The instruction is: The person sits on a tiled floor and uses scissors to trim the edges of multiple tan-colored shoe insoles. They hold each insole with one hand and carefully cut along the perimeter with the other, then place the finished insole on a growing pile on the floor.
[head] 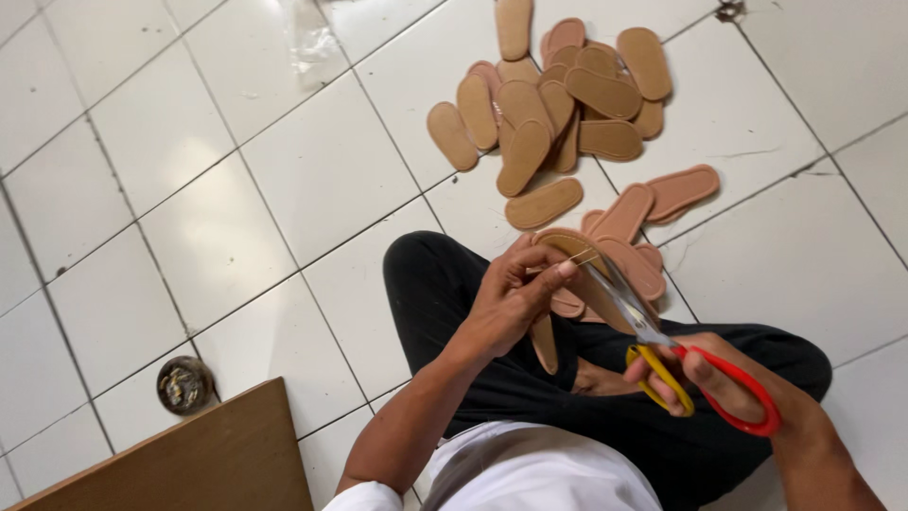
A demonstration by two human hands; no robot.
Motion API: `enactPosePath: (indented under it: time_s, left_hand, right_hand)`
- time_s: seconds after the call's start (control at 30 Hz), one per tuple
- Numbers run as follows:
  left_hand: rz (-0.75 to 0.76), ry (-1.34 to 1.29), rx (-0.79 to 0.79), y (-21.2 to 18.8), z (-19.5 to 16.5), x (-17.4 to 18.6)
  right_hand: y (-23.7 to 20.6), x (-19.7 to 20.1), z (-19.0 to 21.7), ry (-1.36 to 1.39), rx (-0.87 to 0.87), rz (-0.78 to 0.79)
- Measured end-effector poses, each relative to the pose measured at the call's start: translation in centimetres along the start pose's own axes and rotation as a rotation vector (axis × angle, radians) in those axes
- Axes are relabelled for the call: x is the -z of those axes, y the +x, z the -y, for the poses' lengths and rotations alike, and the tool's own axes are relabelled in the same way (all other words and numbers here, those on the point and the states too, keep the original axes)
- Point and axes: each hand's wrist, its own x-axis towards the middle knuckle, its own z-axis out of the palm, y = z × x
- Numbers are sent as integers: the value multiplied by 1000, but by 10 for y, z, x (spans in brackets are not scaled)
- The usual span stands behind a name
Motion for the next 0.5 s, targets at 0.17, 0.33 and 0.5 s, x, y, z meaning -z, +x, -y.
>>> enactPosePath:
  time_s: [0.17,0.33,0.5]
  left_hand:
    - [41,-45,-99,0,-9,-4]
    - [32,34,-106,1,-5,3]
    - [30,-184,-52,6,1,9]
  right_hand:
    - [4,-7,10,150,16,-83]
    - [6,-13,-7,-99,-18,-373]
    - [7,-7,-9,346,180,-311]
